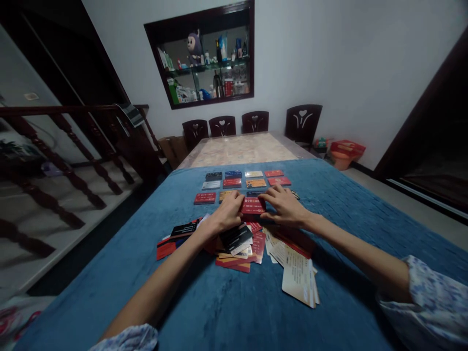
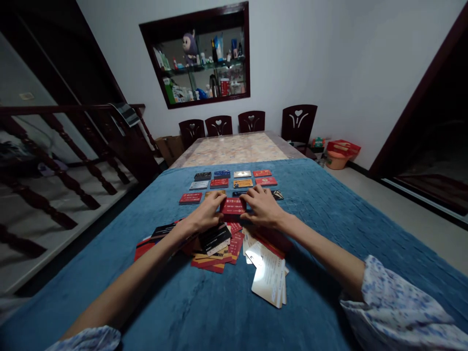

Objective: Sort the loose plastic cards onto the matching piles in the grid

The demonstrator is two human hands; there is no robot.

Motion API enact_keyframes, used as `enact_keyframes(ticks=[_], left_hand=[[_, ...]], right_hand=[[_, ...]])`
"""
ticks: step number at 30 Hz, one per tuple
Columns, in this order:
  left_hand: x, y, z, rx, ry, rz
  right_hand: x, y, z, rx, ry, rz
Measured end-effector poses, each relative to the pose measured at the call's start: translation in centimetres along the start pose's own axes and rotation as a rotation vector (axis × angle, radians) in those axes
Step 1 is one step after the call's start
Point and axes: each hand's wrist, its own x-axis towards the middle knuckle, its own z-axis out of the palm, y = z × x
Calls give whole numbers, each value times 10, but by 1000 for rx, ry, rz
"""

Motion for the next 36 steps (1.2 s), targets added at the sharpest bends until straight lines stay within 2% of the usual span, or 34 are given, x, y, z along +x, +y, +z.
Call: enact_keyframes(ticks=[8, 16, 28, 36], left_hand=[[-12, -22, -21, 61, -49, -96], [-22, -55, -45, 138, -34, -147], [-30, -95, -65, 269, -78, -326], [-30, -117, -67, 297, -88, -373]], right_hand=[[37, -27, -12, -5, -175, 28], [80, -51, -9, 8, -261, 32], [134, -73, 13, 33, -294, 20], [164, -81, 28, 45, -354, 21]])
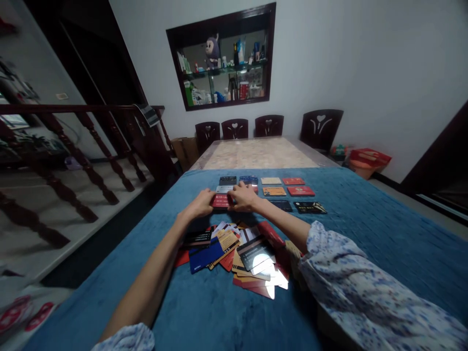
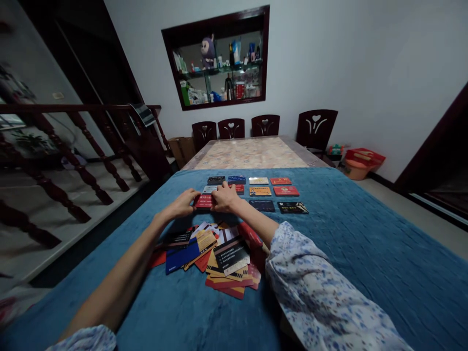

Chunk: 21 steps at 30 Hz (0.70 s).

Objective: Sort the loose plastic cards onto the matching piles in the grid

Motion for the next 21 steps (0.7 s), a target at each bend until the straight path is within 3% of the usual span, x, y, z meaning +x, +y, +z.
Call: enact_keyframes(ticks=[7, 21], left_hand=[[6, -15, 12, 0, -45, -31], [9, -22, 23, -115, -54, -41]], right_hand=[[17, -3, 4, 3, -46, -8], [24, -4, -1, -17, -202, -32]])
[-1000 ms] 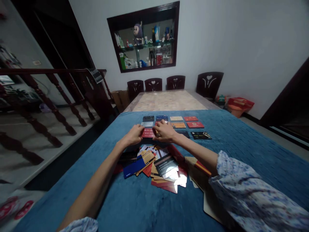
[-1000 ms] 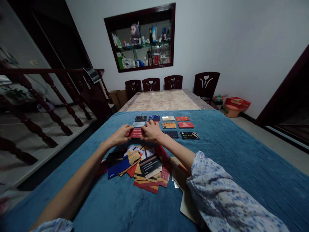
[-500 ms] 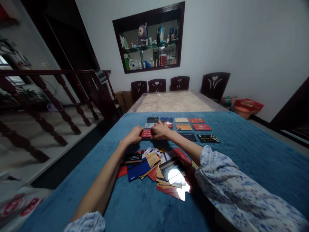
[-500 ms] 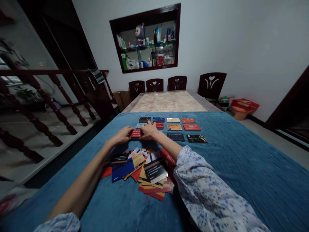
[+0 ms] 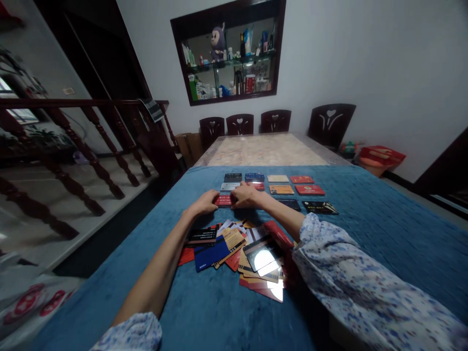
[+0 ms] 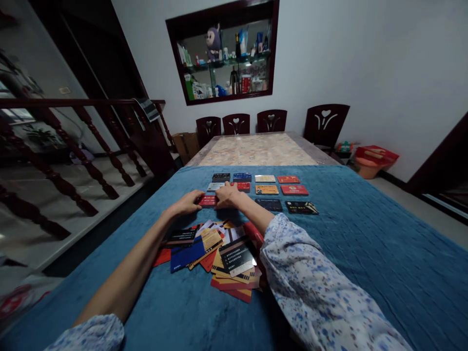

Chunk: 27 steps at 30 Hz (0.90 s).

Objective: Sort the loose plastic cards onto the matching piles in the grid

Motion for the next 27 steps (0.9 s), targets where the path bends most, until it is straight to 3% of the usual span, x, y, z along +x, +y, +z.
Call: enact_keyframes(ticks=[16, 27], left_hand=[[0, -3, 1, 18, -4, 19], [0, -3, 0, 7, -22, -12]], right_hand=[[16, -8, -3, 1, -54, 78], [8, 1, -9, -41, -20, 22]])
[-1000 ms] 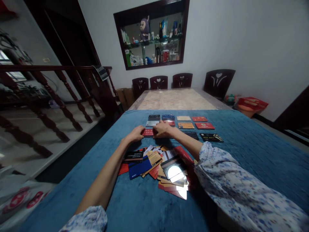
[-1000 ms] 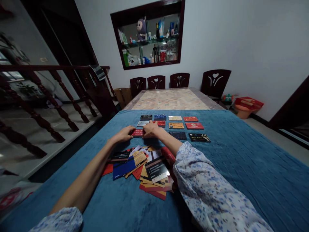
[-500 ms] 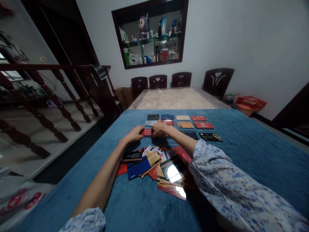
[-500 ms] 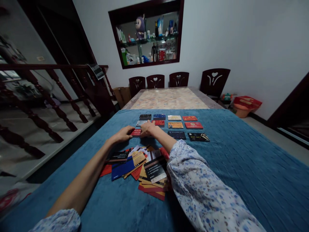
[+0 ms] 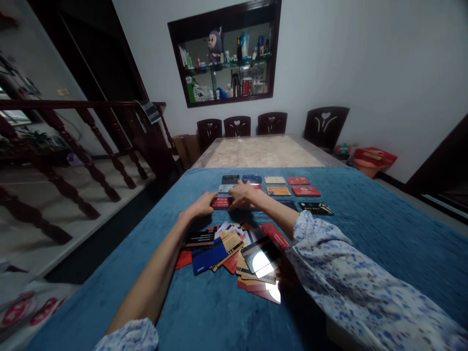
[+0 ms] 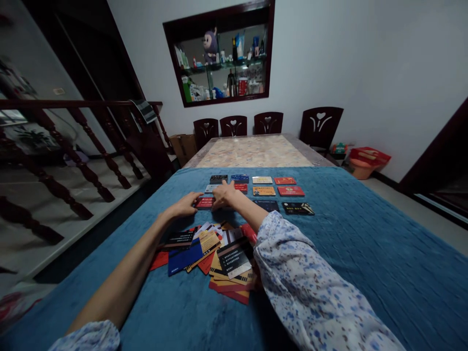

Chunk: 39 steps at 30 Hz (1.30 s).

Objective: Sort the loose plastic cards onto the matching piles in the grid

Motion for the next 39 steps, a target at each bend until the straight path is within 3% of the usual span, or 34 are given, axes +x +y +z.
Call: enact_keyframes(ticks=[4, 10, 18, 30, 39], left_hand=[[-5, 4, -4, -27, -13, -31], [-8, 13, -11, -27, 68, -47], [-10, 39, -18, 24, 125, 15], [-21, 107, -11, 33, 126, 325], [-43, 177, 12, 65, -33, 569]], right_hand=[[-11, 4, -5, -15, 92, -18], [-45, 19, -7, -23, 240, -44], [-110, 53, 19, 2, 309, -48], [-213, 93, 71, 102, 338, 7], [-254, 105, 92, 175, 378, -77]])
